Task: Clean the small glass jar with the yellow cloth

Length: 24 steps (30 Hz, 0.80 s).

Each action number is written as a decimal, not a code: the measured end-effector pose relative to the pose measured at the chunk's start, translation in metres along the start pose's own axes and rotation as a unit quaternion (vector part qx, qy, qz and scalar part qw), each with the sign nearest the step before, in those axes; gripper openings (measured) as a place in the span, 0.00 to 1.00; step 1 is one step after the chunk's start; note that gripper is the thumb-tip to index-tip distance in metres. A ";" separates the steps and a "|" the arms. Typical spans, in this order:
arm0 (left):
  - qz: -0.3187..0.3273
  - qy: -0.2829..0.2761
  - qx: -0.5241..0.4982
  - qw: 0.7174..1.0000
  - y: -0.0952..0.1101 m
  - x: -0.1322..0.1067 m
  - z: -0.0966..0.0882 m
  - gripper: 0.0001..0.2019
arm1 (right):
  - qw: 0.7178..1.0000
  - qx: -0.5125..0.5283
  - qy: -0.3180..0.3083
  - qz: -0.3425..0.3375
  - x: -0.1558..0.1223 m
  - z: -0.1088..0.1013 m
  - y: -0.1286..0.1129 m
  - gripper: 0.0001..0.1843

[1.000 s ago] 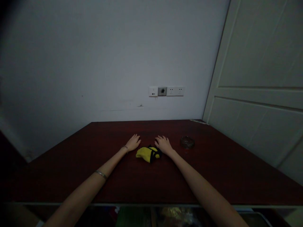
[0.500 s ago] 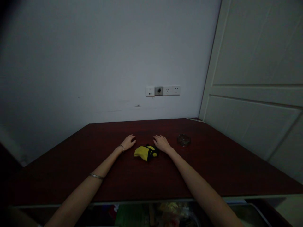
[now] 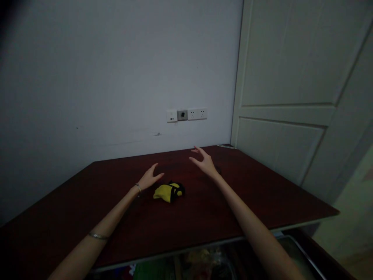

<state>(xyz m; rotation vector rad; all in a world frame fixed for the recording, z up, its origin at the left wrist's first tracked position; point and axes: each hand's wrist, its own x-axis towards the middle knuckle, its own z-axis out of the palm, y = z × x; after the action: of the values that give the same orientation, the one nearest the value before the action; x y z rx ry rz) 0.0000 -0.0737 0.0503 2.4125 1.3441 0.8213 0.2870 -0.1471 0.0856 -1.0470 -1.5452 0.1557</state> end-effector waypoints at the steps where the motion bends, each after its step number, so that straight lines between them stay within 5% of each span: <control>1: 0.000 -0.004 -0.021 1.000 0.006 0.001 -0.002 0.38 | 1.000 0.010 0.005 0.012 -0.001 -0.014 0.004 0.33; 6: 0.099 -0.066 -0.042 0.992 0.047 0.018 0.001 0.49 | 0.992 0.067 0.046 0.091 -0.016 -0.076 0.046 0.40; 11: 0.150 -0.123 -0.100 0.976 0.104 0.046 0.038 0.53 | 0.974 0.078 0.058 0.204 -0.034 -0.114 0.090 0.46; 17: 0.114 -0.173 -0.149 0.967 0.144 0.073 0.098 0.61 | 0.965 -0.011 -0.123 0.232 -0.047 -0.121 0.106 0.60; 24: 0.087 -0.219 -0.197 0.952 0.155 0.090 0.139 0.65 | 0.959 -0.035 -0.178 0.217 -0.048 -0.110 0.097 0.62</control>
<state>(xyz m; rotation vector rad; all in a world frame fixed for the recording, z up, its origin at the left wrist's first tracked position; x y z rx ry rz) 0.2263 -0.0751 0.0438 2.2310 0.7310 0.4880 0.4260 -0.1720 0.0215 -1.4666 -1.6227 0.6257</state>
